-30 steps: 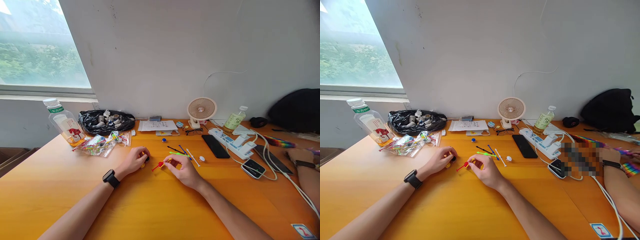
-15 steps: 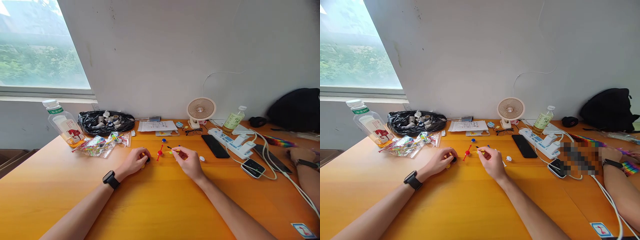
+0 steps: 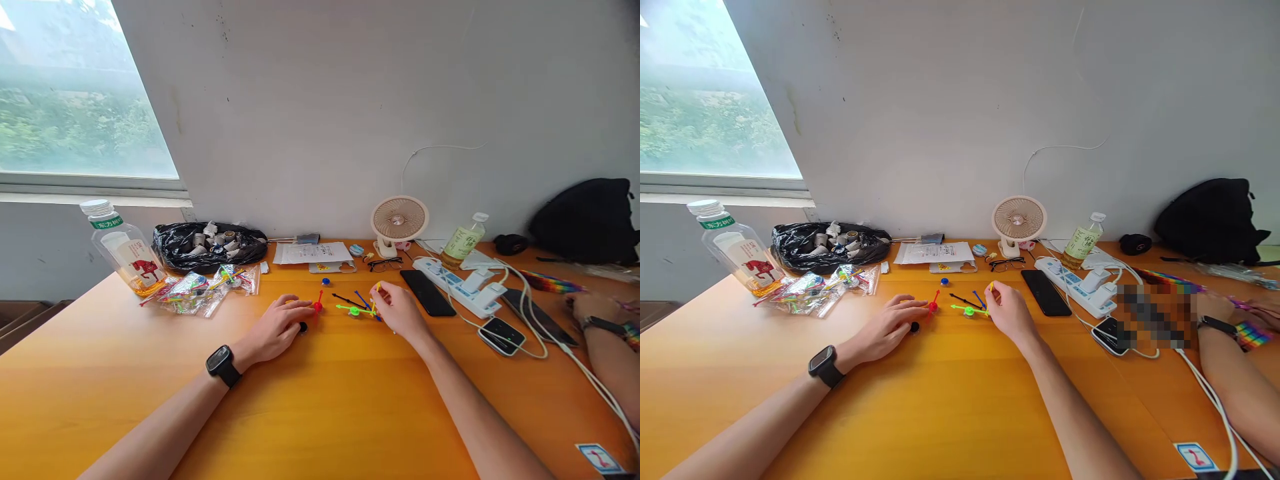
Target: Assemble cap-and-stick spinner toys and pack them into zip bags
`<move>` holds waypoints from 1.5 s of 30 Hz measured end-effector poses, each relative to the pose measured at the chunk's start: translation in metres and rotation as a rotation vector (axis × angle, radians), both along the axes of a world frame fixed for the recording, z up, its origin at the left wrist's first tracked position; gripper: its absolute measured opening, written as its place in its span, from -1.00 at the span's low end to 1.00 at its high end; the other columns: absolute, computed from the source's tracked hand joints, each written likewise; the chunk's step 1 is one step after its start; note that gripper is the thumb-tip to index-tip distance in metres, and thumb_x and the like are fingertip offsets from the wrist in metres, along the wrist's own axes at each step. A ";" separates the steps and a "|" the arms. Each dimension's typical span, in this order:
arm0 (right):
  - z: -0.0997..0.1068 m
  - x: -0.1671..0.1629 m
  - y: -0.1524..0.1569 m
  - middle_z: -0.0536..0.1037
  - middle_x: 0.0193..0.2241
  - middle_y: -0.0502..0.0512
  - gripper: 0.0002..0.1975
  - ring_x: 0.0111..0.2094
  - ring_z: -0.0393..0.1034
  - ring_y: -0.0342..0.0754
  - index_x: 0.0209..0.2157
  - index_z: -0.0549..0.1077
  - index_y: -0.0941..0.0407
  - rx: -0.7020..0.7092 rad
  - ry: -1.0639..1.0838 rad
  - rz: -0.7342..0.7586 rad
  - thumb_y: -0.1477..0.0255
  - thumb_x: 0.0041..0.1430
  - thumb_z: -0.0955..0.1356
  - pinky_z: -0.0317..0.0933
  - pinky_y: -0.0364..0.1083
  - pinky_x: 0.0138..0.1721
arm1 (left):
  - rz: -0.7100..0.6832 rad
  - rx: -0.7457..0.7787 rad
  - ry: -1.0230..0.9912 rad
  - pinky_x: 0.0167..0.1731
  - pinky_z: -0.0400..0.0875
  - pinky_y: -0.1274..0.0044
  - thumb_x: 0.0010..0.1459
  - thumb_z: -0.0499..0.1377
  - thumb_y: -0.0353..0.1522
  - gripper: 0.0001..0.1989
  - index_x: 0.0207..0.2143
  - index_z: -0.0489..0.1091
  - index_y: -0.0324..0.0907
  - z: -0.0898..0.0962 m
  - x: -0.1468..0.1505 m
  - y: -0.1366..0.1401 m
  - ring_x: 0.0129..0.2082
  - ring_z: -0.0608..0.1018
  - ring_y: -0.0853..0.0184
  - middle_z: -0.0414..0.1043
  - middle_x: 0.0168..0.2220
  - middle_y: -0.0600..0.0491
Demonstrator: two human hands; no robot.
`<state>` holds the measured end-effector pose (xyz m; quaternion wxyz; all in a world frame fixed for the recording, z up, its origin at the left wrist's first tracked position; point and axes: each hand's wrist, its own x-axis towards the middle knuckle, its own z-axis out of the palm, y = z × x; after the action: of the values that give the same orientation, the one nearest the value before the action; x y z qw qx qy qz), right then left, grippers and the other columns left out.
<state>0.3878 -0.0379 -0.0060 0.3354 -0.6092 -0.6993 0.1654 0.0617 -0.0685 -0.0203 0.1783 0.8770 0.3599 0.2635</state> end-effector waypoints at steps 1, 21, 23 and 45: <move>-0.001 -0.002 -0.001 0.58 -0.49 0.08 -0.74 -0.53 0.49 -0.04 -0.38 0.43 0.08 -0.033 0.024 0.023 0.25 0.32 0.26 0.30 -0.13 -0.49 | -0.012 0.003 0.013 0.31 0.25 0.24 0.32 -0.02 -0.52 -0.44 0.26 0.42 0.04 -0.001 0.000 0.000 0.27 0.36 0.14 0.42 0.27 0.10; -0.002 -0.058 -0.027 0.63 -0.10 0.19 -0.60 -0.19 0.59 -0.01 -0.14 0.63 0.11 -0.093 0.671 0.445 0.07 0.37 0.37 0.52 0.01 -0.08 | 0.352 -0.010 0.146 -0.37 0.28 0.45 0.49 -0.03 -0.23 -0.70 -0.18 0.44 -0.12 0.002 0.003 -0.004 -0.33 0.57 0.21 0.57 -0.26 -0.02; 0.003 -0.062 -0.037 0.65 -0.15 0.18 -0.63 -0.21 0.60 -0.01 -0.10 0.65 0.12 -0.248 0.692 0.596 0.11 0.38 0.39 0.52 0.01 -0.07 | 0.392 -0.013 0.168 -0.40 0.23 0.46 0.48 -0.03 -0.24 -0.71 -0.18 0.44 -0.13 0.000 0.003 -0.003 -0.35 0.58 0.20 0.58 -0.30 -0.02; -0.036 -0.069 -0.019 0.54 0.18 0.24 -0.52 0.30 0.33 0.13 0.07 0.61 0.02 -0.178 0.584 0.529 0.00 0.38 0.33 0.19 0.16 0.34 | 0.110 -0.512 -0.426 -0.30 0.51 0.49 0.37 0.11 -0.22 -0.75 -0.13 0.47 -0.20 0.000 0.010 -0.010 -0.34 0.60 0.27 0.57 -0.32 0.00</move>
<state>0.3188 -0.0569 -0.0424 0.4119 -0.3624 -0.6901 0.4720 0.0715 -0.0788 -0.0206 0.4496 0.7082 0.4159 0.3512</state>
